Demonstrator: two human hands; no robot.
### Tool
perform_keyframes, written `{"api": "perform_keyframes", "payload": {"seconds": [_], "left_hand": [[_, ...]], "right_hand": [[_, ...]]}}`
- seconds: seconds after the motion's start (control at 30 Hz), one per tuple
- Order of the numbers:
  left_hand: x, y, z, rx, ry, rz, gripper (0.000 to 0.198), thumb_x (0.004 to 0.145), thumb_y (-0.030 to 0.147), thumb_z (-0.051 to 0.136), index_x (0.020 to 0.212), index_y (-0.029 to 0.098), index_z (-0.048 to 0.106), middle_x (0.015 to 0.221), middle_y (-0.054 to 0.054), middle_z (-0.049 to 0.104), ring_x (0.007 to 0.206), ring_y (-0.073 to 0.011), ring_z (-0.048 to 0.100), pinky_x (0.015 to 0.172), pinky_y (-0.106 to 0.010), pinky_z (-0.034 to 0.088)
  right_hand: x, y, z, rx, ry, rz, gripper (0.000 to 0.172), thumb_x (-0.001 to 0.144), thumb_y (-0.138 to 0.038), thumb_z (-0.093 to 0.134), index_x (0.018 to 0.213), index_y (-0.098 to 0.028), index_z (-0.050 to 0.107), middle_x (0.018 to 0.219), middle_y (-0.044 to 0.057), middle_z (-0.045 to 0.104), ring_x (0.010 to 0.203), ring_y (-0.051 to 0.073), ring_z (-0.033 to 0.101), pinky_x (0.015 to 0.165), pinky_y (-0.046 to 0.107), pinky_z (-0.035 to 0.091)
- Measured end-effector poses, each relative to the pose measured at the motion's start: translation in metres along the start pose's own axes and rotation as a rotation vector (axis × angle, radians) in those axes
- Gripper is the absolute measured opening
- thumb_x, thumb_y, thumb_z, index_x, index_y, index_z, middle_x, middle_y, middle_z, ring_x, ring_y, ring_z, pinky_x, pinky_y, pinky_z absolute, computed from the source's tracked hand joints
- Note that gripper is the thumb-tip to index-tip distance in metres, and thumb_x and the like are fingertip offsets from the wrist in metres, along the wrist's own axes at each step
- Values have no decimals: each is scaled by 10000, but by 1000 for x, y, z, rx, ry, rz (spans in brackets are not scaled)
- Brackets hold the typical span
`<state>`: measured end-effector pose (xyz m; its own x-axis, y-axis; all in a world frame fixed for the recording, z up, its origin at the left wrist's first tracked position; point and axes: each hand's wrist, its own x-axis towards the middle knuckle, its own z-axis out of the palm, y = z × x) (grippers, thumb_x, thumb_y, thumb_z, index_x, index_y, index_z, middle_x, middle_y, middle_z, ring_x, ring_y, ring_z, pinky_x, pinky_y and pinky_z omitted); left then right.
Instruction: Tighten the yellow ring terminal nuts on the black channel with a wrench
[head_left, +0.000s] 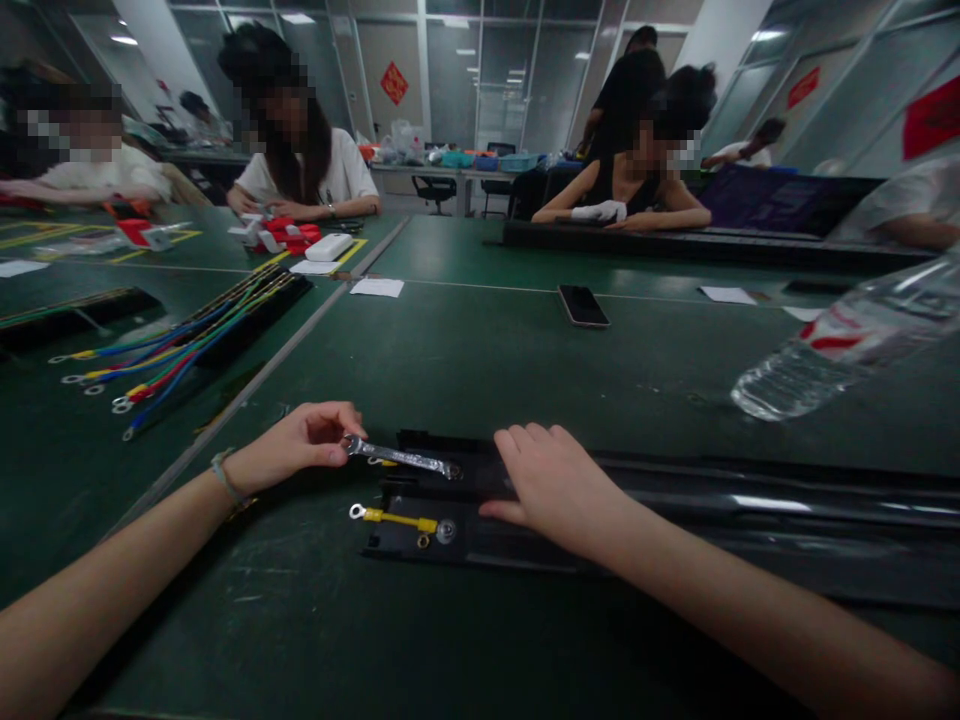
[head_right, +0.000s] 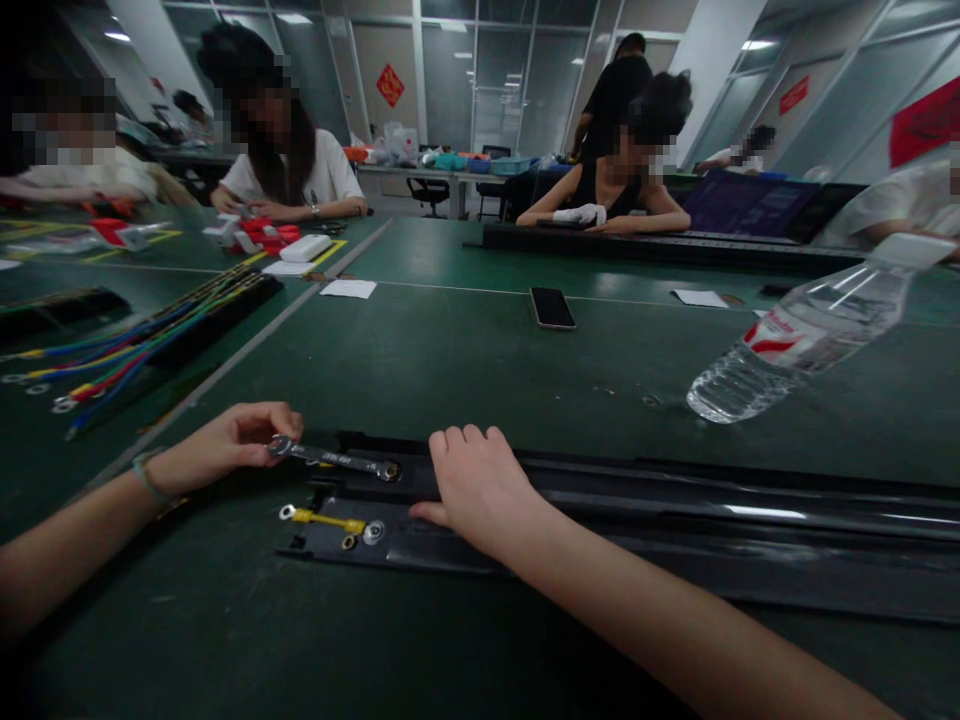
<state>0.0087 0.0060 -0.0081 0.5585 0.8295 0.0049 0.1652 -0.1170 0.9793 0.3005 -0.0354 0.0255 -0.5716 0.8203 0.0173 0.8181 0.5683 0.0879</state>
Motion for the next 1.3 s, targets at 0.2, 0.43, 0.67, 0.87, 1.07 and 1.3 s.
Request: {"api": "perform_keyframes", "payload": {"seconds": [0.2, 0.43, 0.67, 0.87, 1.07, 1.3], "left_hand": [[-2, 4, 1, -21, -221, 31, 281, 599, 347, 733, 708, 139, 580, 671, 1, 486, 624, -123, 438, 557, -218, 357], [-2, 4, 2, -16, -158, 18, 290, 596, 350, 732, 711, 135, 575, 676, 0, 502, 620, -119, 448, 545, -207, 365], [0, 2, 2, -50, 78, -137, 188, 698, 244, 631, 847, 145, 570, 650, 9, 532, 573, -94, 481, 544, -200, 386], [1, 4, 5, -141, 153, -190, 210, 686, 185, 630, 889, 142, 597, 650, -6, 572, 573, -100, 512, 529, -203, 411], [2, 8, 7, -247, 222, -255, 268, 658, 171, 652, 924, 145, 635, 671, -29, 607, 586, -112, 534, 521, -207, 449], [-1, 3, 3, -266, 204, -276, 244, 642, 146, 662, 885, 133, 644, 641, -18, 622, 552, -104, 534, 511, -200, 437]], "right_hand": [[-1, -1, 1, 7, 2, 11, 538, 674, -537, 556, 1004, -112, 546, 903, 102, 602, 815, 244, 538, 688, 381, 423], [-3, -2, 4, 0, 26, 12, 528, 687, -541, 534, 1000, -116, 543, 883, 92, 596, 791, 233, 530, 674, 370, 416], [-4, -1, 2, 0, 39, 4, 498, 701, -533, 518, 986, -125, 542, 872, 85, 591, 788, 224, 527, 675, 358, 408], [-3, 0, 5, 12, 50, 6, 512, 699, -538, 513, 1000, -124, 540, 881, 88, 593, 792, 229, 524, 680, 366, 408], [-4, -1, 5, 1, 66, 5, 505, 691, -532, 526, 982, -120, 543, 861, 84, 591, 779, 225, 523, 674, 360, 401], [-3, -1, 4, 0, 47, 0, 511, 695, -533, 519, 1001, -124, 543, 878, 89, 600, 792, 231, 533, 670, 361, 402]]}}
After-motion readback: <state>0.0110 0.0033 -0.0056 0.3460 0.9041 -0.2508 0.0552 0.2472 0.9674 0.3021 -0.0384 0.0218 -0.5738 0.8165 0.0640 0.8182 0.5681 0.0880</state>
